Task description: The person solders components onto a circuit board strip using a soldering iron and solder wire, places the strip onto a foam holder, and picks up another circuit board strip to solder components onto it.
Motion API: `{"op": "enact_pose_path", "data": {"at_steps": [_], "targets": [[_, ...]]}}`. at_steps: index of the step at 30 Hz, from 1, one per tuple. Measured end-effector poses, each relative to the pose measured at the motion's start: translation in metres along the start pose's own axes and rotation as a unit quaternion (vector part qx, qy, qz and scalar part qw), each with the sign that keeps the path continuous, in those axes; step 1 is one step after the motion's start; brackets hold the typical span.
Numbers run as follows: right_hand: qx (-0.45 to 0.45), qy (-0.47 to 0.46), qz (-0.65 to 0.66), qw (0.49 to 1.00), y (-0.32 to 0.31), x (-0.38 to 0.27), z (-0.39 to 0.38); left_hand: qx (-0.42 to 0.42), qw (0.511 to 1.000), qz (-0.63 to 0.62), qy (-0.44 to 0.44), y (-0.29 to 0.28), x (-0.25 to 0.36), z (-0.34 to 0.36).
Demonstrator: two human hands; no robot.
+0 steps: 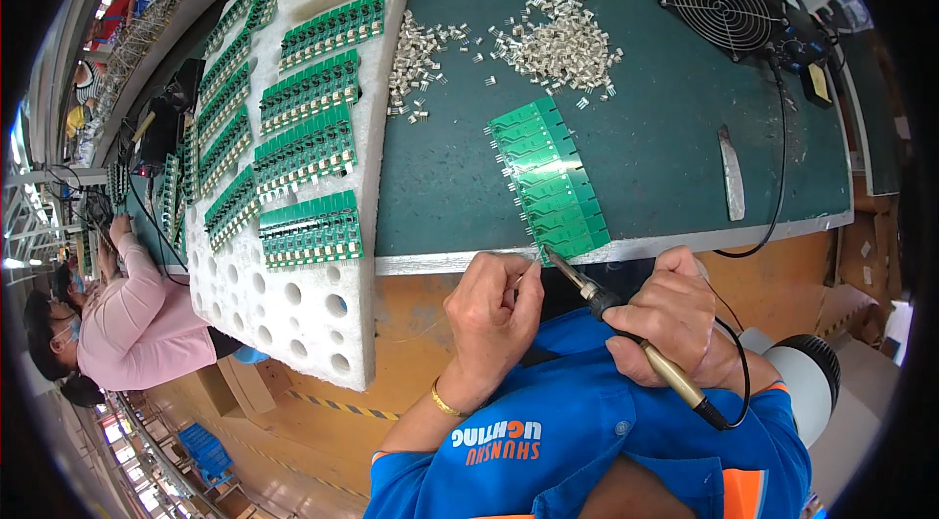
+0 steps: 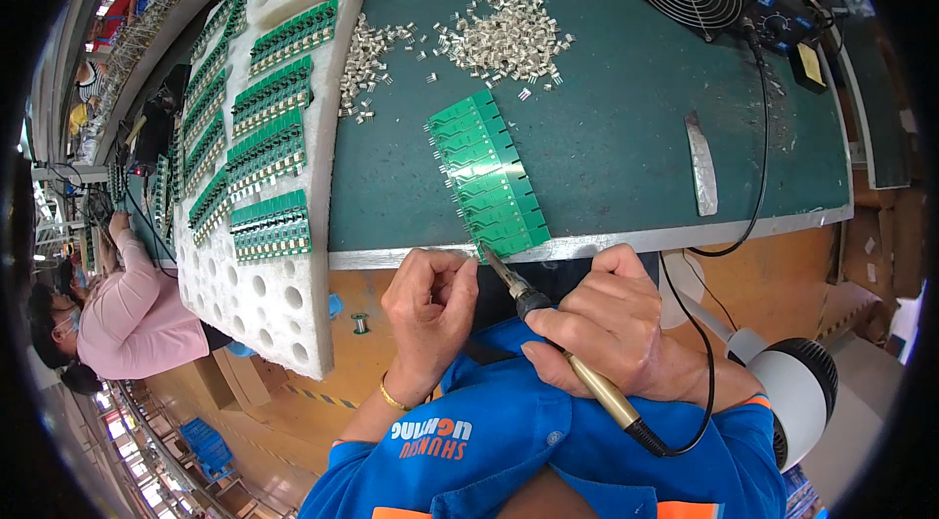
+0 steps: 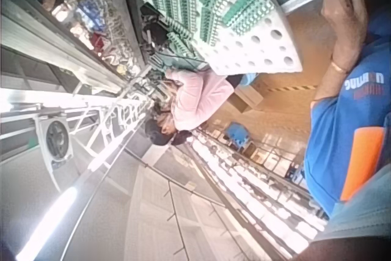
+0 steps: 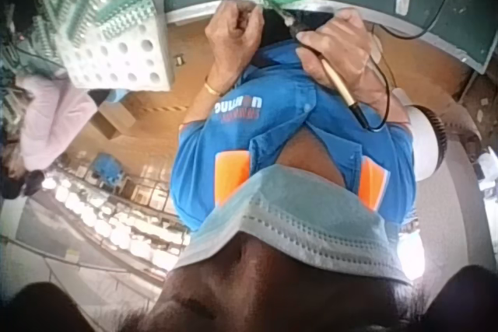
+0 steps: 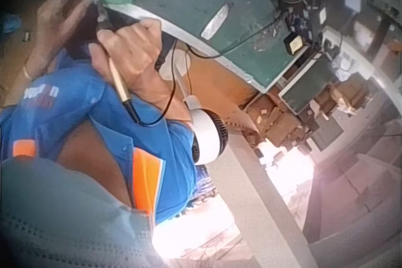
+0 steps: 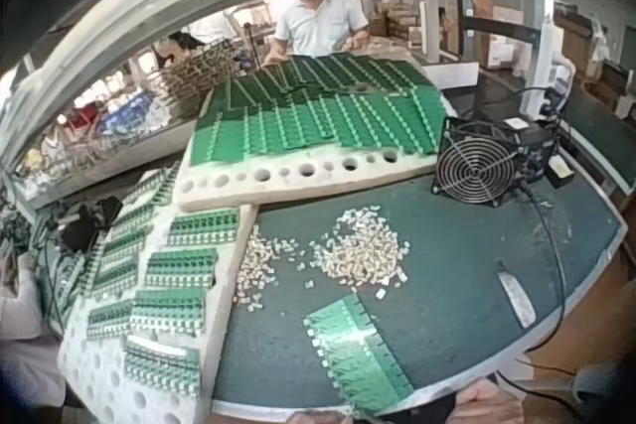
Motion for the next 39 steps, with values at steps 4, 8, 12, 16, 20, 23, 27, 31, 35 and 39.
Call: {"op": "enact_pose_path", "data": {"at_steps": [4, 8, 12, 16, 20, 23, 27, 31, 35, 39], "targets": [[0.005, 0.004, 0.002, 1.0, -0.001, 0.001, 0.0, -0.004, 1.0, 0.001, 0.002, 0.0, 0.001, 0.001], [0.001, 0.001, 0.002, 1.0, 0.0, 0.0, -0.001, -0.012, 1.0, 0.008, 0.015, 0.001, 0.001, 0.0], [-0.002, 0.002, 0.001, 1.0, 0.0, 0.001, -0.001, -0.016, 1.0, 0.0, 0.015, 0.001, 0.002, 0.001], [0.003, 0.006, 0.0, 1.0, -0.001, 0.002, 0.0, -0.021, 1.0, 0.004, 0.016, 0.002, 0.002, 0.0], [0.02, 0.003, 0.003, 1.0, -0.002, 0.002, -0.002, -0.034, 0.999, 0.004, 0.007, 0.002, 0.0, -0.001], [0.025, 0.003, 0.003, 1.0, -0.004, 0.003, -0.004, -0.024, 0.999, 0.019, -0.007, -0.003, 0.0, -0.001], [0.031, 0.005, 0.002, 1.0, -0.007, 0.002, -0.005, -0.013, 1.0, 0.025, 0.01, -0.008, 0.0, -0.004], [0.035, 0.008, 0.007, 0.999, -0.009, 0.005, -0.004, -0.003, 1.0, 0.011, 0.008, -0.008, -0.003, -0.004], [0.037, 0.01, 0.015, 0.999, -0.01, 0.007, -0.005, 0.001, 1.0, 0.001, 0.001, -0.01, -0.01, -0.008], [0.037, 0.012, 0.022, 0.999, -0.009, 0.009, -0.004, -0.005, 0.998, -0.034, -0.045, -0.011, -0.02, -0.014]]}}
Point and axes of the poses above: each hand's wrist, its own z-axis towards the middle knuckle, its own y-axis out of the palm, x = y × z, the point moved 10 cm from there along z, towards the middle knuckle, and after that the axes turned 1 degree about -x, right-handed, at the moved point
